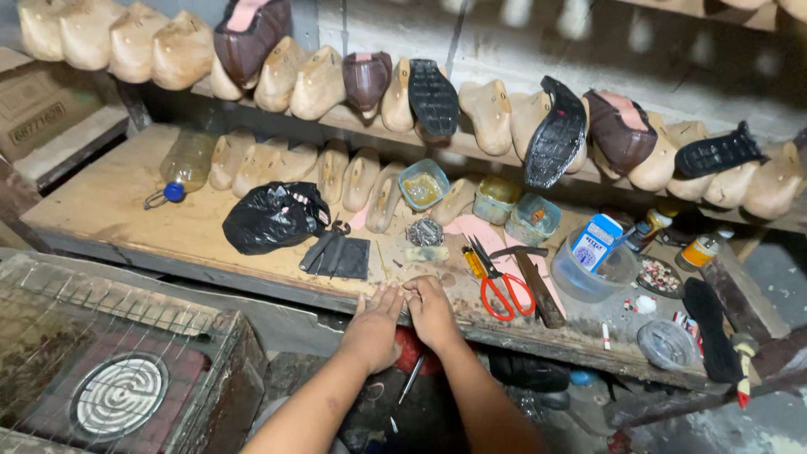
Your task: The person applies a white substance to a black shoe sole using a brush, then places the sole on a shelf. They then pick up a small piece of material and trim it with scissors.
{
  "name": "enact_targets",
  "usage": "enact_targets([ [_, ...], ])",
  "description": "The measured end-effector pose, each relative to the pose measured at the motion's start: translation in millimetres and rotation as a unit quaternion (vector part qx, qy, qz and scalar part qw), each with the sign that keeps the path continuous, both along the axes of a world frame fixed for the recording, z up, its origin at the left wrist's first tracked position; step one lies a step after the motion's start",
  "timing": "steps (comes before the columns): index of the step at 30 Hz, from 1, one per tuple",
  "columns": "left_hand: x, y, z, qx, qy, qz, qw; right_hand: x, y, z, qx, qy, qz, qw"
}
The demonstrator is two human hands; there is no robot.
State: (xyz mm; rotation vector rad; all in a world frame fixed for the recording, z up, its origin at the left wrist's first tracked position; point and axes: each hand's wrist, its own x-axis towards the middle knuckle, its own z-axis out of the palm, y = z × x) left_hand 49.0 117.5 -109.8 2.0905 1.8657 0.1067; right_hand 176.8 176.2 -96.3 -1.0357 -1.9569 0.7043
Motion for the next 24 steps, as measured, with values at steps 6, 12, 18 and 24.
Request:
enact_targets([
  [6,-1.2,-3.3,7.3,0.0,-0.041,0.014,0.999,-2.0,-2.2,9.3,0.022,-0.018,-0.013,1.0],
  [12,-1.5,-2.4,16.3,-0.004,-0.062,0.013,0.998,-3.7,-5.5,10.4,0.036,-0.017,-0.032,0.999],
  [18,-3.1,7.2,8.7,0.019,-0.126,0.036,0.991,-2.0,-3.4,3.1,0.078,-0.002,-0.02,0.997],
  [24,-3.9,8.9,3.7,0.082,-0.273,0.072,0.956,-2.8,3.5,4.3,0.077,0.007,0.005,0.997],
])
